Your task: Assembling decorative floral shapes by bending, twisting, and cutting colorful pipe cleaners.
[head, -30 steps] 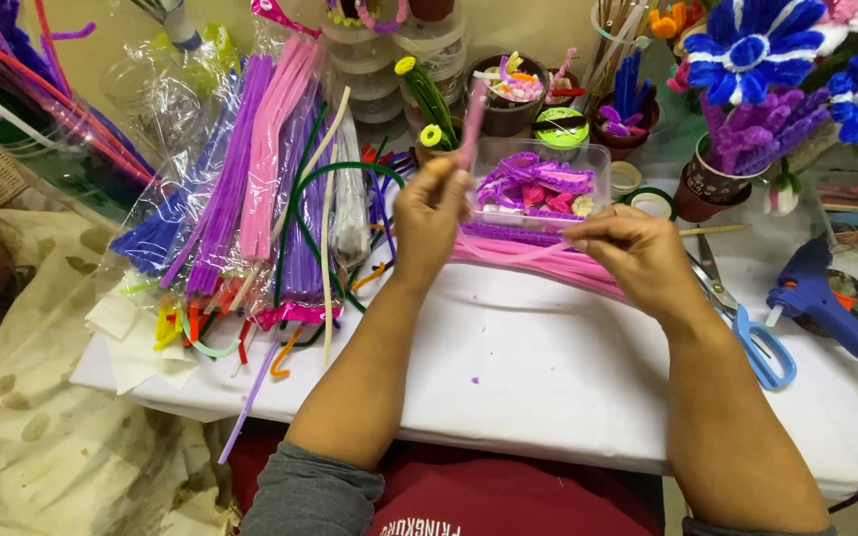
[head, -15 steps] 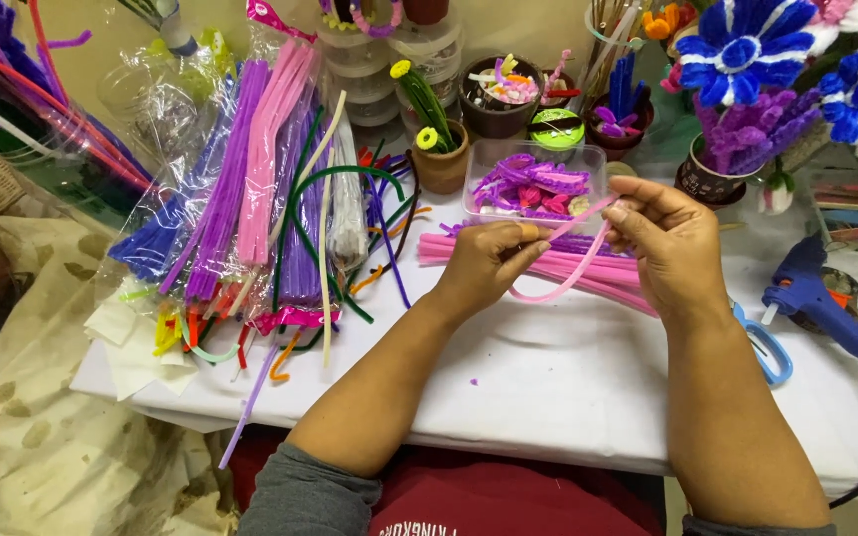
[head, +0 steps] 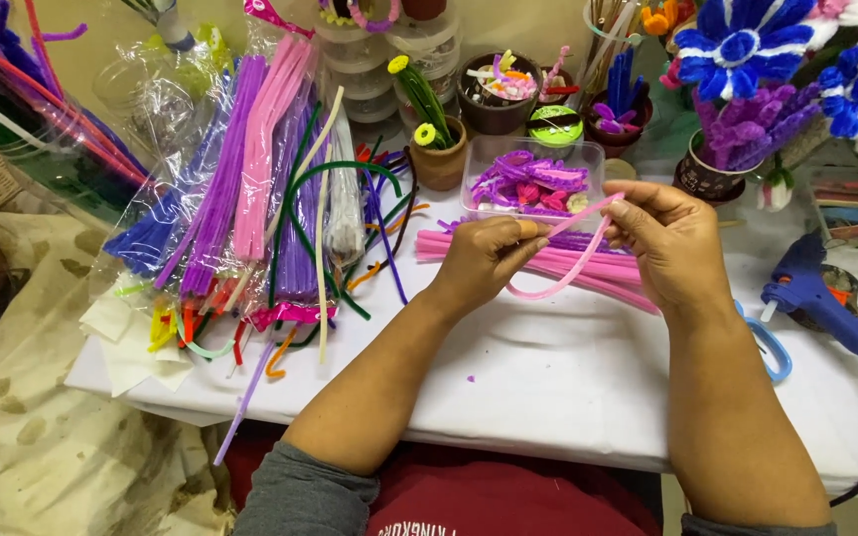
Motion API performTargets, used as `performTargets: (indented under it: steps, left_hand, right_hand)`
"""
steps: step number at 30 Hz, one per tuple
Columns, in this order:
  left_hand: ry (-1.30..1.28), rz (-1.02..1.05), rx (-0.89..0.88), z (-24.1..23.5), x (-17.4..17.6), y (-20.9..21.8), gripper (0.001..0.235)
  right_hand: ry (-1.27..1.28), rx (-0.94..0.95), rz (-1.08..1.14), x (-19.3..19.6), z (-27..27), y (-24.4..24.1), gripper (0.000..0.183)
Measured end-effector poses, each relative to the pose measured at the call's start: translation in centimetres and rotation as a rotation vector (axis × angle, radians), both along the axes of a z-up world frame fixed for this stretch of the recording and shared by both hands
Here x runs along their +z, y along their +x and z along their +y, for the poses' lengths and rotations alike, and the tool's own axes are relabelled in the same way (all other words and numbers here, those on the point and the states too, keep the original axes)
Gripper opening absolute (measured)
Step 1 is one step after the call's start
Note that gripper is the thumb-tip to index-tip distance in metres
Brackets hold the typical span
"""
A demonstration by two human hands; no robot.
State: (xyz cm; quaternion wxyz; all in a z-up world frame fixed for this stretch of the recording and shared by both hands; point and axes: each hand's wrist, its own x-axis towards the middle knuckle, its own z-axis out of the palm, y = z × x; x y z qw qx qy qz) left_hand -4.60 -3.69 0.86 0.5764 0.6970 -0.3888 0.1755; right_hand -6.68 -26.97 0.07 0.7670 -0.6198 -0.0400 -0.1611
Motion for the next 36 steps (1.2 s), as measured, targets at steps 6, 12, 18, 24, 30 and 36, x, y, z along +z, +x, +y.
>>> performTargets:
  steps: [6,12,18,24,30,36]
  left_hand:
    - [0.02,0.002,0.095,-0.2,-0.3,0.1,0.005]
    - [-0.065,0.213,0.239,0.5,1.4,-1.3,0.022]
    - [-0.235,0.916,-0.377,-1.5,-0.3,-3.1,0.034]
    - [-0.368,1.091,-0.493,-1.4,-0.9,-2.6,0.034]
    - [-0.451,1.152,-0.561,-0.2,0.4,-1.9,0.019]
    - [-0.468,1.148,-0.552,0.2,1.0,-1.8,0.019]
  right_hand:
    - [-0.017,-0.031,-0.016,0.4,0.3,-0.4,0.017]
    - [-0.606,-0.448,-0.508,4.1,2.1,-3.0,0.006]
    - [-0.987,-0.68,-1.062,2.7,4.3,-2.7,0.014]
    - [-1.056,-0.631,-1.08,1.5,4.7,-2.4,0.011]
    - [-0.861,-0.479,-1.019,2.3,6.6,-2.9,0.013]
    - [-0.771,-0.381,-0.949,1.8,6.6,-2.8,0.01]
